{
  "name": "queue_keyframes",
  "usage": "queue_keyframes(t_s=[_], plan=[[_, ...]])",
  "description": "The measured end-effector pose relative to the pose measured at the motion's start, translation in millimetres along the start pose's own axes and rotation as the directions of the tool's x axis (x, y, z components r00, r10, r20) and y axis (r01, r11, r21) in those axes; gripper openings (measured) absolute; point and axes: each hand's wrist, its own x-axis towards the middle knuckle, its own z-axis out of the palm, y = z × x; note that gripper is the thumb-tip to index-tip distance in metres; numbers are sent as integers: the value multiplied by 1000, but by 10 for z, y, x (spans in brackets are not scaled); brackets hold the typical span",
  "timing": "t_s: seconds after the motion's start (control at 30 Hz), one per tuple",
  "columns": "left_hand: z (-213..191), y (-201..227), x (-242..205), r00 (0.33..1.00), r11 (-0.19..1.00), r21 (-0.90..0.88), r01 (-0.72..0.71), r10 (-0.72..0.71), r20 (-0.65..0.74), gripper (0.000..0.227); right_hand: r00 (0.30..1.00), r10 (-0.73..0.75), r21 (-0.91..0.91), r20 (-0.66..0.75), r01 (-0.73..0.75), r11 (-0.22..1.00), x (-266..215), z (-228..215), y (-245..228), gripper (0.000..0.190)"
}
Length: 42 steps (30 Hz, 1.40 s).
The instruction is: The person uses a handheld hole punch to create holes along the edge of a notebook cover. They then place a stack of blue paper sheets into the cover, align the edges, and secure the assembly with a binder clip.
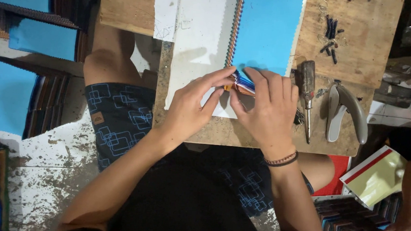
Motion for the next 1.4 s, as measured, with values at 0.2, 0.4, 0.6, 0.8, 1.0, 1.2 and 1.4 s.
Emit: queue_keyframes(t_s=[0.2, 0.4, 0.6, 0.8, 1.0, 1.2, 1.4], plan=[[-15, -46, -5, 1000, 998, 66, 6, -5, -13, 50, 1000, -23, -96, 15, 25, 995, 17, 2, -43, 46], [-42, -116, 40, 997, 974, 215, -75, 76, 3, 53, 1000, -5, 10, 15, 5, 1000, 21, -17, -22, 49], [-24, -164, 98, 990, 954, 263, -143, 141, 28, 48, 995, 14, 109, 99, -25, 994, 37, -74, 50, 59], [-8, -181, 128, 990, 961, 240, -139, 143, 2, 41, 991, 35, 197, 130, -60, 979, 61, -116, 55, 51], [-12, -224, 174, 988, 953, 261, -154, 155, 18, 33, 994, 18, 179, 107, -37, 983, 55, -95, 53, 48], [-41, -207, 164, 987, 954, 254, -160, 158, 28, 35, 996, -36, 72, 76, 30, 997, 45, -80, 55, 49], [-143, -112, 44, 998, 978, 208, -21, 10, 55, 45, 993, -25, 110, 112, 12, 994, 48, -107, 67, 53]])
